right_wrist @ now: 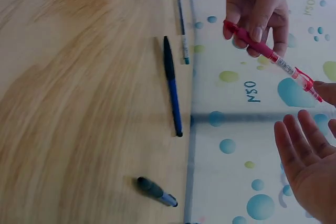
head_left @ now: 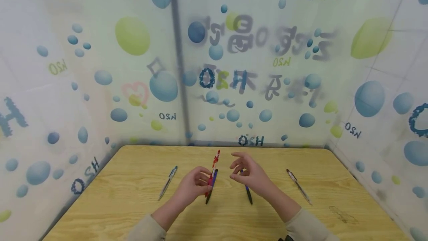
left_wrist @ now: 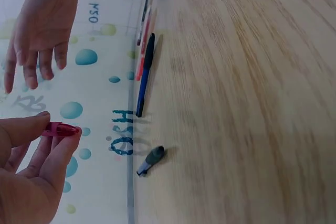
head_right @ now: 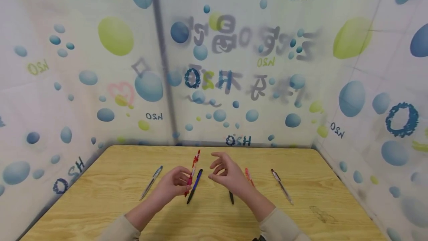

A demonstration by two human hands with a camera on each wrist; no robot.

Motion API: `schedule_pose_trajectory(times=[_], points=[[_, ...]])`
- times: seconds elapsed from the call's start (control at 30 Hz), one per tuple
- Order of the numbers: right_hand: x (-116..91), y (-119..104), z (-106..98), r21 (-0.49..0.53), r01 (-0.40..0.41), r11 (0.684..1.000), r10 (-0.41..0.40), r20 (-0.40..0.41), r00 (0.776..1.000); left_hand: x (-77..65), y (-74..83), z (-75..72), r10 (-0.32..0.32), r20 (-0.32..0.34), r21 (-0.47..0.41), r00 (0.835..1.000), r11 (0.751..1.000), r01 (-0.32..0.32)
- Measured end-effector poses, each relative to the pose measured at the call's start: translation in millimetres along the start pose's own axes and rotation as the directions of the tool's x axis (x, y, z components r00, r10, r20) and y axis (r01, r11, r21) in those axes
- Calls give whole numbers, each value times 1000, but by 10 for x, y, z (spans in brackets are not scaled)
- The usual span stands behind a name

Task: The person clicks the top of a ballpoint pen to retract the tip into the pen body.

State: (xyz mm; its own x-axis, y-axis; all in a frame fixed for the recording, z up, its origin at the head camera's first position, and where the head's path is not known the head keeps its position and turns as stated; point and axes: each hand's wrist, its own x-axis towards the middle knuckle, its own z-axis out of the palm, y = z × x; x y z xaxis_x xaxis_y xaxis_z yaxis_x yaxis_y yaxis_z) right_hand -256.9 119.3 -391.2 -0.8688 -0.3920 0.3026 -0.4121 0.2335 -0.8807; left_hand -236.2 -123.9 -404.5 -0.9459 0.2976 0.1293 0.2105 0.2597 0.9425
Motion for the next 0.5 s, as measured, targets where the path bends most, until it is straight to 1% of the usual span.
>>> schedule_pose_trajectory(times=[0.13,0.3,0.5], points=[[-50,60,-25,-49,-5,999,7,35,999,-15,-22,-80,5,-13,33,1000,999,-4],[-116,96,-63,-105,-3,994,14,100,995,-23,-41,-174,13,-28,79,1000,997,-11],[-201,167,-111,-136,-38,990,62,179,982,3,-110,-275,-17,-39,144,999,989,23]])
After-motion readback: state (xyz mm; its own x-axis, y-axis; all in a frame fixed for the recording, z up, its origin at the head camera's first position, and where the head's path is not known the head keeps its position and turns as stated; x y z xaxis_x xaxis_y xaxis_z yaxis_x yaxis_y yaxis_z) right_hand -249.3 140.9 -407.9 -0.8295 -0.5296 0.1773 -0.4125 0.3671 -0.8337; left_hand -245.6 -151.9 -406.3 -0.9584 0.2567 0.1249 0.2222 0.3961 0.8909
